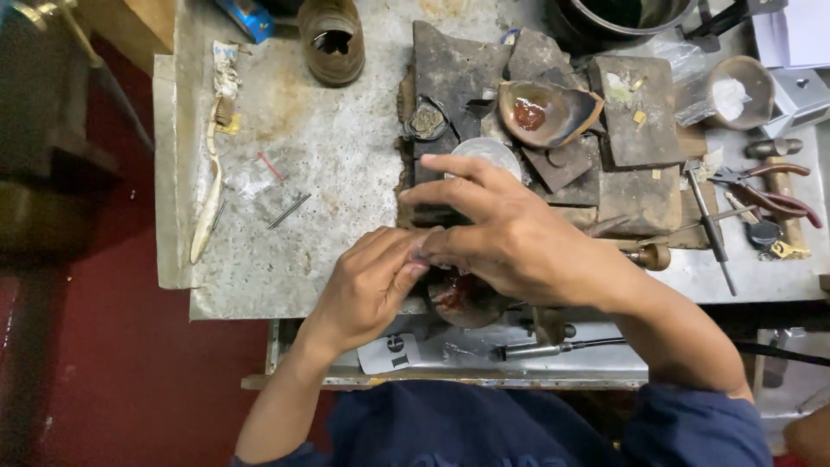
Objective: Shaping a metal piece with a hammer and punch, followed by sorting through small bags of jewelry components at a workbench.
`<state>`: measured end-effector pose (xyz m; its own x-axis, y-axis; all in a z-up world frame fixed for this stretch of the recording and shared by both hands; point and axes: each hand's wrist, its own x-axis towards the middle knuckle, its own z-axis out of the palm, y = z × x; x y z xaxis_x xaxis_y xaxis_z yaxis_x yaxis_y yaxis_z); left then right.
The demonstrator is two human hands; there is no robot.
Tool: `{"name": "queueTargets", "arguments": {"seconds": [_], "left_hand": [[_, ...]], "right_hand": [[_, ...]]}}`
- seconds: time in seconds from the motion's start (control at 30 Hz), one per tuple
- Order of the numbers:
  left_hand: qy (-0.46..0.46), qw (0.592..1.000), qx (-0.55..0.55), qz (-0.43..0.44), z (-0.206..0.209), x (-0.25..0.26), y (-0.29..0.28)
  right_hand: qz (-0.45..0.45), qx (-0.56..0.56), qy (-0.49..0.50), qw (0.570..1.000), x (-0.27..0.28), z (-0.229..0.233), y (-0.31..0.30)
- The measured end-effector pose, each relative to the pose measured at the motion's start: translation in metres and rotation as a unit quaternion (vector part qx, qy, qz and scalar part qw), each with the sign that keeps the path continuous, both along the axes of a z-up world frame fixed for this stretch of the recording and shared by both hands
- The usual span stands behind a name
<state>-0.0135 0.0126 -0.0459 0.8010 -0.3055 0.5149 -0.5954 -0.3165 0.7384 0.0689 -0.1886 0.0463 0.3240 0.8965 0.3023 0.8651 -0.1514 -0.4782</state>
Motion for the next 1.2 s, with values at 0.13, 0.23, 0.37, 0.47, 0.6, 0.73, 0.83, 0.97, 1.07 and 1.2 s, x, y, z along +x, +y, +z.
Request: {"name": "queueTargets", "arguments": {"seconds": [0.13, 0.23, 0.37, 0.47, 0.6, 0.73, 0.83, 0.97, 1.07, 1.2], "left_hand": [[0.000, 1.000, -0.010, -0.016, 0.000, -0.008, 0.003], [0.020, 1.000, -0.016, -0.013, -0.003, -0.017, 0.008], [0.039, 0.999, -0.025, 0.010, -0.007, -0.040, 0.012], [0.080, 0.996, -0.036, 0.014, -0.015, -0.058, 0.015], [0.129, 0.989, -0.069, 0.015, -0.030, -0.071, 0.012], [0.127, 0.987, -0.097, -0.021, -0.035, -0.069, 0.005], [0.135, 0.984, -0.117, 0.002, -0.036, -0.069, 0.003], [0.133, 0.985, -0.099, 0.048, -0.038, -0.069, 0.004], [0.144, 0.981, -0.117, 0.058, -0.037, -0.070, 0.003], [0.155, 0.978, -0.118, 0.076, -0.034, -0.070, 0.003]], "right_hand": [[0.004, -0.024, -0.018, 1.000, -0.013, -0.001, 0.003], [0.020, -0.048, -0.015, 0.999, -0.027, -0.004, 0.004], [-0.015, 0.017, -0.049, 0.999, -0.044, -0.014, 0.009], [-0.016, 0.028, -0.037, 0.999, -0.051, -0.020, 0.012], [0.053, -0.039, 0.032, 0.997, -0.055, -0.014, 0.013], [0.016, 0.034, -0.017, 0.999, -0.056, -0.015, 0.012], [0.027, 0.092, 0.014, 0.995, -0.049, -0.009, 0.006], [-0.149, 0.052, -0.129, 0.979, -0.022, -0.031, -0.032], [-0.269, -0.070, -0.257, 0.926, -0.003, -0.041, -0.050], [-0.292, -0.174, -0.354, 0.871, -0.013, -0.043, -0.058]]}}
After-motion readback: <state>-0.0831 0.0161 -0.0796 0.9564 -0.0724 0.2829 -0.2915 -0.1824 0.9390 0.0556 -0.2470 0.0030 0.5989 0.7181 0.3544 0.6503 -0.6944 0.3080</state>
